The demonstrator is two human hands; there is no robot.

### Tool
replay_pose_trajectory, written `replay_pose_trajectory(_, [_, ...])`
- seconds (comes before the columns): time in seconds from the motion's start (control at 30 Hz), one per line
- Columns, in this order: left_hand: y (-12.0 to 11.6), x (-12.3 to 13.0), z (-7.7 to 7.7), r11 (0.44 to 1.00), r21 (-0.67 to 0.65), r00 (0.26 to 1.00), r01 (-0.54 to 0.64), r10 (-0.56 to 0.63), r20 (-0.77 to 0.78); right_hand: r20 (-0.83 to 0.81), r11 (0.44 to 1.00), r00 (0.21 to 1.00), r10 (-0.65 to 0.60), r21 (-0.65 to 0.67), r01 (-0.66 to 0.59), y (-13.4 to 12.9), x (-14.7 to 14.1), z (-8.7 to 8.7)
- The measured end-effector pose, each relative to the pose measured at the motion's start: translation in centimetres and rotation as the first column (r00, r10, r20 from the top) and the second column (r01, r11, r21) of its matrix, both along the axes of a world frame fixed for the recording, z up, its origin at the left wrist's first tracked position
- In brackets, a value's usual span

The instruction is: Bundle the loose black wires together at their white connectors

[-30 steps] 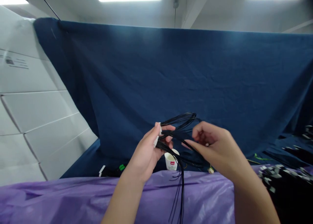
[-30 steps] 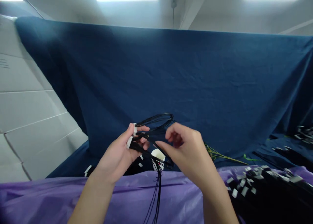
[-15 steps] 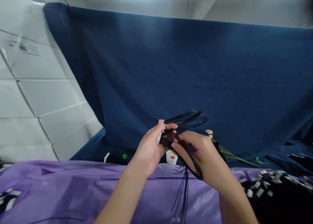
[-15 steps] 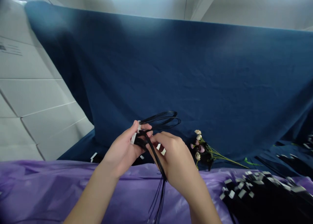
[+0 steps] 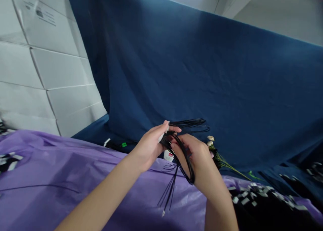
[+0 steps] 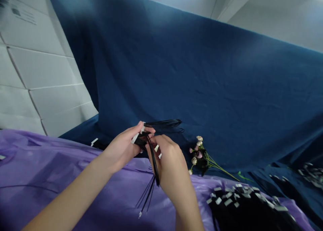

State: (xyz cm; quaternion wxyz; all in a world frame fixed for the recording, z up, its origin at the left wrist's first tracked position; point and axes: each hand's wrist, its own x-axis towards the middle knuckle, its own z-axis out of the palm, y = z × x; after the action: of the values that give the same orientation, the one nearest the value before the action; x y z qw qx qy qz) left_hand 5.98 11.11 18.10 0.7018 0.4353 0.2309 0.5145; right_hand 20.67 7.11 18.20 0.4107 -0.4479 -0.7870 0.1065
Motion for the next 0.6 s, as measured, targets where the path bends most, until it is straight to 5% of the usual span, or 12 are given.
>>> replay_pose_trajectory(0.6, [-0.9, 0.2, 0.1, 0.998, -0.064, 0.997, 0.006, 0.0, 0.081, -0.063, 0.978, 0.993, -0.102, 0.177, 0.112, 0.4, -1.3, -1.2])
